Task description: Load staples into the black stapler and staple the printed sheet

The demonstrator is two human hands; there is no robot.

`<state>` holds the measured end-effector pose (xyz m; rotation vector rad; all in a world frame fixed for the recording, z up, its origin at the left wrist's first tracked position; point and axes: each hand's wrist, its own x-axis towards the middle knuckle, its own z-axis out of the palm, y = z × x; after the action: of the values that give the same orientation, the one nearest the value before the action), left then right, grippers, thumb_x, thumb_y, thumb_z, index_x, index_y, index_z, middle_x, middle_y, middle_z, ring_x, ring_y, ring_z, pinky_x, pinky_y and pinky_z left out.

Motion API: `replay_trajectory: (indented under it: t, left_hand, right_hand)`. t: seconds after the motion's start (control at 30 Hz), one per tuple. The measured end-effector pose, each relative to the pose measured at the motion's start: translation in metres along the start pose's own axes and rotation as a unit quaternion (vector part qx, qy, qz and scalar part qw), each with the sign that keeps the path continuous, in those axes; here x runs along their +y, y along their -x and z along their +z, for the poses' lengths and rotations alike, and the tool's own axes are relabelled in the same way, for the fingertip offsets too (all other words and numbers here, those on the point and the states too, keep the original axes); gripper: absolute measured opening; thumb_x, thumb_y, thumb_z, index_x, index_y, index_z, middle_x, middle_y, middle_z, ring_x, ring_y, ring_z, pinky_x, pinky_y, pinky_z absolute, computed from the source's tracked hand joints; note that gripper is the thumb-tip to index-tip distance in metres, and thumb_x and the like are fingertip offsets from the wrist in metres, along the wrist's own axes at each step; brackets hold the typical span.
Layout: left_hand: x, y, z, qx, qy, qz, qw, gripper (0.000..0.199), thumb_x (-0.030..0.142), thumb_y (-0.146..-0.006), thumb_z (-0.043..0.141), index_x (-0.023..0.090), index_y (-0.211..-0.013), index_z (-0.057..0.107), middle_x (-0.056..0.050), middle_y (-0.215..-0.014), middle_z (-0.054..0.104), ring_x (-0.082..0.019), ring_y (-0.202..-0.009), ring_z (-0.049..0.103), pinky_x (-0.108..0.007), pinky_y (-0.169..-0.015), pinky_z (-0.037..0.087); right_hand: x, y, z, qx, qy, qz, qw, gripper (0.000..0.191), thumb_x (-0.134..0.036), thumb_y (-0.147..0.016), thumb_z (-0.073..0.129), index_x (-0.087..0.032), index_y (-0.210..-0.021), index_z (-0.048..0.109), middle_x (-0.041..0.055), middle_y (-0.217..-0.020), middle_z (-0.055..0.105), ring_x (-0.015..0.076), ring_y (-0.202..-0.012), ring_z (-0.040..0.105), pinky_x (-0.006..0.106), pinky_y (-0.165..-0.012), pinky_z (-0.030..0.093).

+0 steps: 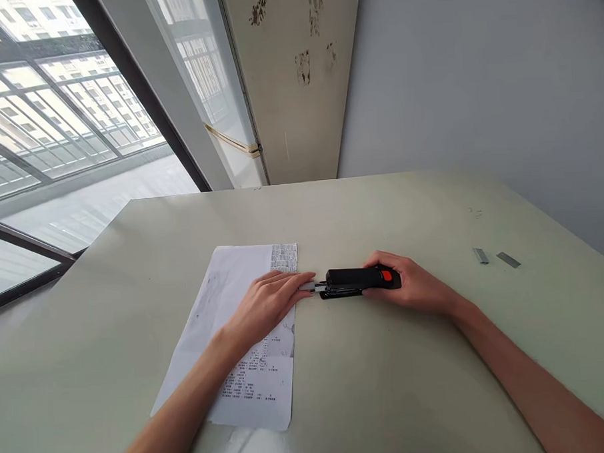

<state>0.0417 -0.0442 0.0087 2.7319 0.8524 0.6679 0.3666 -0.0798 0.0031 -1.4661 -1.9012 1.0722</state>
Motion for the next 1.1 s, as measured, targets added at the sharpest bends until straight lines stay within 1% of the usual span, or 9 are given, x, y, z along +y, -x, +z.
replay_trajectory:
  t: [0.1,0.2,0.3,0.5,0.6,0.83,1.1]
  left_hand:
    - [0.0008,-0.0015,0.0021,-0.006,0.000,0.007,1.000,0.028,0.037,-0.113,0.051,0.023,-0.131,0.067,-0.006,-0.123,0.079,-0.024,-0.112,0.077,-0.040,-0.096,0.060]
    - [0.0005,-0.0022,0.0028,-0.004,0.007,0.011,1.000,0.026,0.034,-0.113,0.051,0.023,-0.128,0.069,-0.006,-0.121,0.079,-0.022,-0.113,0.075,-0.038,-0.098,0.059]
    - [-0.0003,-0.0023,0.0027,0.011,0.013,0.006,1.000,0.025,0.032,-0.112,0.052,0.023,-0.128,0.069,-0.005,-0.122,0.079,-0.021,-0.112,0.075,-0.038,-0.099,0.057]
    - [0.0014,-0.0034,0.0009,0.007,0.026,0.005,1.000,0.026,0.034,-0.113,0.049,0.025,-0.126,0.070,-0.005,-0.121,0.080,-0.022,-0.113,0.076,-0.038,-0.099,0.056]
    - [0.0028,-0.0037,0.0009,0.014,0.038,-0.006,0.999,0.027,0.034,-0.113,0.049,0.026,-0.127,0.071,-0.005,-0.121,0.080,-0.021,-0.112,0.076,-0.039,-0.101,0.056]
    - [0.0016,-0.0033,0.0008,0.002,0.033,-0.005,0.999,0.027,0.034,-0.113,0.050,0.026,-0.125,0.072,-0.004,-0.119,0.080,-0.021,-0.112,0.076,-0.037,-0.100,0.056]
    - [0.0034,-0.0045,0.0035,-0.013,0.060,-0.017,0.998,0.029,0.036,-0.113,0.048,0.026,-0.129,0.071,-0.006,-0.123,0.078,-0.022,-0.115,0.074,-0.041,-0.103,0.057]
  right_hand:
    - [0.0007,-0.0001,-0.0003,-0.003,0.000,0.003,1.000,0.030,-0.052,-0.087,0.076,-0.028,-0.101,0.065,0.0030,-0.100,0.069,0.0231,-0.087,0.060,0.037,-0.079,0.050]
    - [0.0002,-0.0001,0.0000,-0.002,0.000,0.007,1.000,0.033,-0.055,-0.087,0.075,-0.028,-0.102,0.065,0.0040,-0.101,0.070,0.0243,-0.089,0.061,0.038,-0.080,0.050]
    - [0.0001,-0.0001,0.0003,-0.001,0.000,0.009,1.000,0.034,-0.057,-0.087,0.074,-0.028,-0.102,0.065,0.0055,-0.103,0.070,0.0256,-0.090,0.061,0.040,-0.081,0.051]
    - [0.0026,-0.0004,-0.0003,0.000,0.001,-0.002,1.000,0.031,-0.053,-0.087,0.076,-0.029,-0.104,0.066,0.0046,-0.105,0.071,0.0251,-0.092,0.062,0.039,-0.082,0.051]
    - [0.0020,-0.0002,-0.0004,0.004,0.005,-0.001,1.000,0.032,-0.054,-0.086,0.075,-0.029,-0.103,0.067,0.0047,-0.105,0.072,0.0253,-0.092,0.063,0.039,-0.081,0.052]
    - [-0.0014,0.0001,-0.0002,0.001,0.003,0.003,1.000,0.033,-0.057,-0.087,0.074,-0.029,-0.102,0.066,0.0047,-0.103,0.071,0.0254,-0.090,0.062,0.039,-0.082,0.052]
    - [-0.0001,-0.0001,0.0005,0.005,0.009,-0.005,1.000,0.032,-0.057,-0.087,0.075,-0.029,-0.102,0.067,0.0035,-0.100,0.071,0.0242,-0.087,0.062,0.038,-0.079,0.052]
